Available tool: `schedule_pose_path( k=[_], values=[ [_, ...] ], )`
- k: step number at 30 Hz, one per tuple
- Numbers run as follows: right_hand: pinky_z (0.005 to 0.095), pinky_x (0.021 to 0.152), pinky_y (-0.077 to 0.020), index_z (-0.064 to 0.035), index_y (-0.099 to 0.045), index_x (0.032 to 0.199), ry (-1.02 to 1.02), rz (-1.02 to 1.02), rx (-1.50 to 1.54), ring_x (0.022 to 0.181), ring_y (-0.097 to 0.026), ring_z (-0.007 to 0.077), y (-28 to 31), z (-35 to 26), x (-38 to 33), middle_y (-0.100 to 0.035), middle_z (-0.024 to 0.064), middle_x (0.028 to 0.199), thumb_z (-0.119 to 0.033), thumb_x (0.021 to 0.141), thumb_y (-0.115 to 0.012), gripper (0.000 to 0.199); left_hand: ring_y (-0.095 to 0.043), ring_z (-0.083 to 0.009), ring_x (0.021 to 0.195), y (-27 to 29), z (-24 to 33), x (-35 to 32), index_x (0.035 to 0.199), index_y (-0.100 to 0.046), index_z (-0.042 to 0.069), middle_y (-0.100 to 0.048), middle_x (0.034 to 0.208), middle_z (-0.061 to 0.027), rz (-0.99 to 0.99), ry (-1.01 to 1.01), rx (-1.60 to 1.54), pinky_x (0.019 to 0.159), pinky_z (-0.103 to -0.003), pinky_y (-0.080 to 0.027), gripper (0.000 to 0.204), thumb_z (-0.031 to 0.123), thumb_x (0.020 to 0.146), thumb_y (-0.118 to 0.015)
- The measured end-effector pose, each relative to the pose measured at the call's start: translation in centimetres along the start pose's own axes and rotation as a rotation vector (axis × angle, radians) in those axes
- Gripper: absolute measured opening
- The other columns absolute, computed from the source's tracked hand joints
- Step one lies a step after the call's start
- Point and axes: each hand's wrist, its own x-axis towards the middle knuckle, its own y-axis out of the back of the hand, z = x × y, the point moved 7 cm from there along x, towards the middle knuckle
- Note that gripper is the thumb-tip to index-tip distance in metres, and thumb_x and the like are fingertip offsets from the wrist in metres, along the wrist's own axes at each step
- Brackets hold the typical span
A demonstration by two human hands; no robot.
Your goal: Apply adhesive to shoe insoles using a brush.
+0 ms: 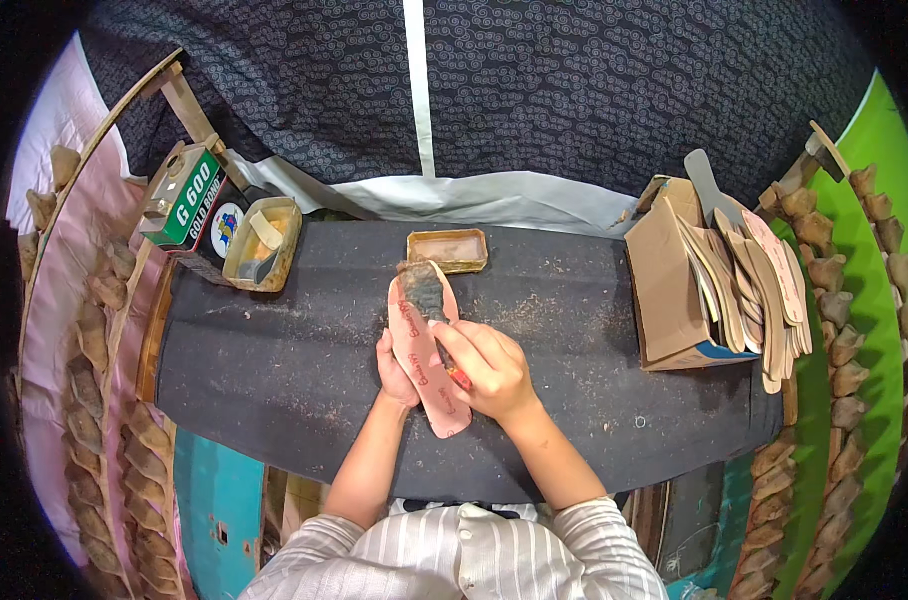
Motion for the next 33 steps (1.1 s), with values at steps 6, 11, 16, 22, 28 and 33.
schedule_pose_path(
  k=[6,11,16,22,28,33],
  values=[
    [0.0339,0.061,-0.0525,0.0002,-0.066,0.095,0.13,-0.169,0.155,0.069,-0.063,0.0242,-0.5,-1.2,-0.7,-0.061,0.0098,0.078,-0.002,0.062,-0.068,0.033,-0.054,-0.0328,0.111,-0.3,0.0,0.3,0.138,-0.034,0.006,-0.049,0.128,-0.0225,0.031,0.046,0.064,0.094,-0.044,-0.045,0.074,0.06,0.086,-0.032],
    [0.0335,0.063,-0.0514,-0.0015,-0.064,0.1,-0.005,-0.046,-0.046,0.071,-0.062,0.0248,0.7,0.5,0.6,-0.061,0.0109,0.084,-0.005,0.061,-0.07,0.039,-0.062,-0.0261,0.086,-1.3,-0.1,-0.2,0.125,-0.045,0.005,-0.061,0.096,-0.015,-0.011,0.066,0.058,0.075,-0.039,-0.052,0.073,0.064,0.085,-0.031],
    [0.0339,0.064,-0.053,0.0005,-0.064,0.099,0.116,-0.069,-0.08,0.072,-0.063,0.0256,0.7,-0.6,-0.2,-0.061,0.0125,0.086,-0.014,0.071,-0.066,0.032,-0.059,-0.0244,0.072,-1.2,0.5,-0.3,0.12,-0.046,0.004,-0.058,0.089,-0.0123,0.032,0.043,0.143,0.065,-0.036,-0.05,0.074,0.067,0.083,-0.033],
    [0.0338,0.062,-0.053,-0.0017,-0.067,0.098,0.081,-0.003,-0.042,0.074,-0.064,0.0255,2.2,-0.9,0.0,-0.062,0.0107,0.083,0.0,0.058,-0.064,0.041,-0.059,-0.0268,0.075,-1.8,0.1,-0.4,0.121,-0.044,0.002,-0.058,0.092,-0.0141,-0.048,0.057,0.137,0.066,-0.037,-0.049,0.079,0.068,0.08,-0.035],
    [0.0333,0.065,-0.0533,0.0004,-0.063,0.099,0.055,-0.112,-0.041,0.074,-0.063,0.0259,1.2,-0.7,0.5,-0.061,0.0126,0.085,-0.006,0.06,-0.068,0.039,-0.061,-0.0261,0.069,-2.1,0.5,-0.5,0.113,-0.05,0.005,-0.06,0.087,-0.0139,0.103,0.028,0.038,0.063,-0.037,-0.052,0.065,0.062,0.087,-0.03],
    [0.0336,0.064,-0.0522,-0.0026,-0.065,0.097,0.005,-0.155,0.041,0.073,-0.063,0.0255,2.0,-0.3,0.4,-0.061,0.0106,0.085,-0.005,0.059,-0.071,0.038,-0.062,-0.027,0.076,-1.5,0.5,-0.2,0.121,-0.046,0.006,-0.06,0.091,-0.0153,0.07,0.037,0.053,0.062,-0.038,-0.053,0.067,0.062,0.087,-0.029]
  ],
)
